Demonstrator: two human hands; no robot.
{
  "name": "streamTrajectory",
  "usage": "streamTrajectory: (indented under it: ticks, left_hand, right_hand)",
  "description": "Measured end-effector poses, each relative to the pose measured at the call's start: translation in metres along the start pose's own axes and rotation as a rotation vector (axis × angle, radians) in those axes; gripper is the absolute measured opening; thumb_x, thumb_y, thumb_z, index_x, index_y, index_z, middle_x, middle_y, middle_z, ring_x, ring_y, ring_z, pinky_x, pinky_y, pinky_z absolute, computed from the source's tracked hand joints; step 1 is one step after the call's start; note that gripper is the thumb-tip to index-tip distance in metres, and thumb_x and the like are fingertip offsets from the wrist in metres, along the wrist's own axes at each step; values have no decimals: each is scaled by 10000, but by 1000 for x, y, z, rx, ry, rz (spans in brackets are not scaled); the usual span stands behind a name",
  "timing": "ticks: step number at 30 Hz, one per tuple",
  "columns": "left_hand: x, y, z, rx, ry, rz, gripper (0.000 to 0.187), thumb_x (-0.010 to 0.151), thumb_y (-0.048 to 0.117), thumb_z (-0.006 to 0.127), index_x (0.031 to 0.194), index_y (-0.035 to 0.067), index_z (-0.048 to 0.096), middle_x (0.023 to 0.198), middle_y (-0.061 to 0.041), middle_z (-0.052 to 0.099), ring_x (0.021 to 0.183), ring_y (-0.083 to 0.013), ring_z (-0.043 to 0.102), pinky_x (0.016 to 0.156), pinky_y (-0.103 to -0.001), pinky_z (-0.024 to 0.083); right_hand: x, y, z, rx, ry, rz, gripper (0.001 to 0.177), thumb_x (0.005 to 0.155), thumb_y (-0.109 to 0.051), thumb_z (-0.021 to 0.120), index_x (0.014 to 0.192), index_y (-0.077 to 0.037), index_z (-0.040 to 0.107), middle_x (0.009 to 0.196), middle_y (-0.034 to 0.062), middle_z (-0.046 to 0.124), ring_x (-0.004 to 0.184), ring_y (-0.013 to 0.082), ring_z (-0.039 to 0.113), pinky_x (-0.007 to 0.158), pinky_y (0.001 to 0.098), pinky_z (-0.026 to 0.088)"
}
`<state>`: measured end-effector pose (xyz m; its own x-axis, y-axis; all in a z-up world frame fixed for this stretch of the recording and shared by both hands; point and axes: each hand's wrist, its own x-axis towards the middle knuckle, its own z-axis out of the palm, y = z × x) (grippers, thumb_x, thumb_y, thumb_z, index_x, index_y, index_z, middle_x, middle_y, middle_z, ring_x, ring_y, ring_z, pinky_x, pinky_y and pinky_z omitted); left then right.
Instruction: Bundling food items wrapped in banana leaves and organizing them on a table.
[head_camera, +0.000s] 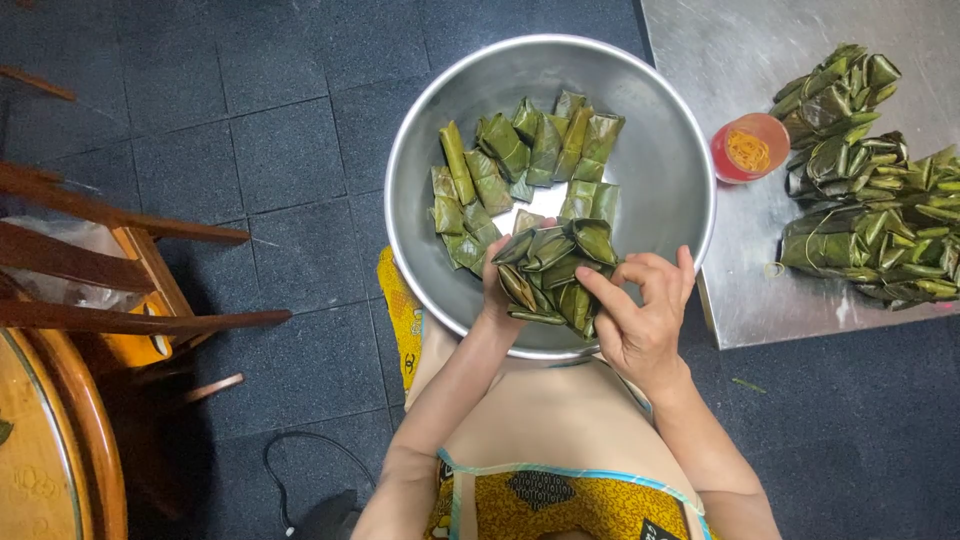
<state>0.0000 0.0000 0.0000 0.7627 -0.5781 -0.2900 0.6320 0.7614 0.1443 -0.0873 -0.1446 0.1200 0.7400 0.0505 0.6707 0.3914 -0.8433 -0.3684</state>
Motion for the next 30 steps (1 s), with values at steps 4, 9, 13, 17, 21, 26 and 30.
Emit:
streamTrajectory:
  ticks: [4, 9, 13, 17, 21, 26, 30]
  left_hand:
    - [-4, 2, 9, 3, 32, 20, 692, 952, 541, 509, 1443, 58, 578, 1312, -185, 670, 1166, -376, 641, 1073, -518, 468]
    - [-16, 7, 26, 144, 26, 55, 673, 941, 506, 494, 1408, 35, 604, 1238, -152, 710, 1129, -306, 670, 1041, -461, 500]
    - [-18, 5, 21, 141, 53, 37, 695, 930, 532, 509, 1426, 54, 605, 1257, -162, 702, 1118, -324, 662, 1048, -481, 494]
    - [-13, 1, 11, 159, 15, 39, 688, 944, 522, 484, 1435, 52, 593, 1240, -170, 708, 1125, -305, 666, 1053, -478, 501]
    - [-10, -1, 6, 136, 5, 30, 696, 943, 519, 496, 1441, 40, 580, 1262, -157, 699, 1142, -285, 657, 1063, -458, 502]
    - [-13, -1, 13, 146, 20, 24, 690, 943, 526, 498, 1435, 49, 584, 1254, -142, 704, 1140, -274, 663, 1057, -451, 506]
    - [-9, -4, 8, 107, 6, 42, 693, 952, 539, 495, 1423, 40, 591, 1259, -180, 699, 1149, -319, 663, 1059, -475, 507]
  right_hand:
    - [-4, 3, 2, 28, 19, -3, 398, 869, -52, 570, 1169, -189, 794, 1043, 64, 526, 1169, 336, 553, 1249, 589, 164]
    - [0, 9, -5, -29, 7, -144, 336, 868, -57, 587, 1114, -188, 774, 1470, 155, 540, 1472, 468, 374, 1219, 613, 212]
    - [18, 3, -14, -43, -117, -193, 244, 847, -39, 552, 994, -155, 709, 1444, 84, 643, 1456, 396, 455, 1259, 567, 147]
    - [23, 5, -15, -46, -172, -181, 211, 836, -29, 514, 953, -159, 632, 1405, 40, 695, 1401, 368, 529, 1265, 568, 108]
    - [19, 9, -14, -20, -171, -153, 205, 834, -43, 508, 941, -160, 638, 1374, 31, 712, 1387, 373, 540, 1270, 572, 81]
    - [16, 15, -12, 3, -175, -140, 162, 867, -90, 509, 920, -162, 645, 1362, 31, 721, 1391, 365, 533, 1271, 576, 48]
    - [16, 15, -9, 44, -138, -109, 326, 988, -404, 458, 888, -154, 641, 1339, 67, 729, 1363, 392, 547, 1262, 585, 32]
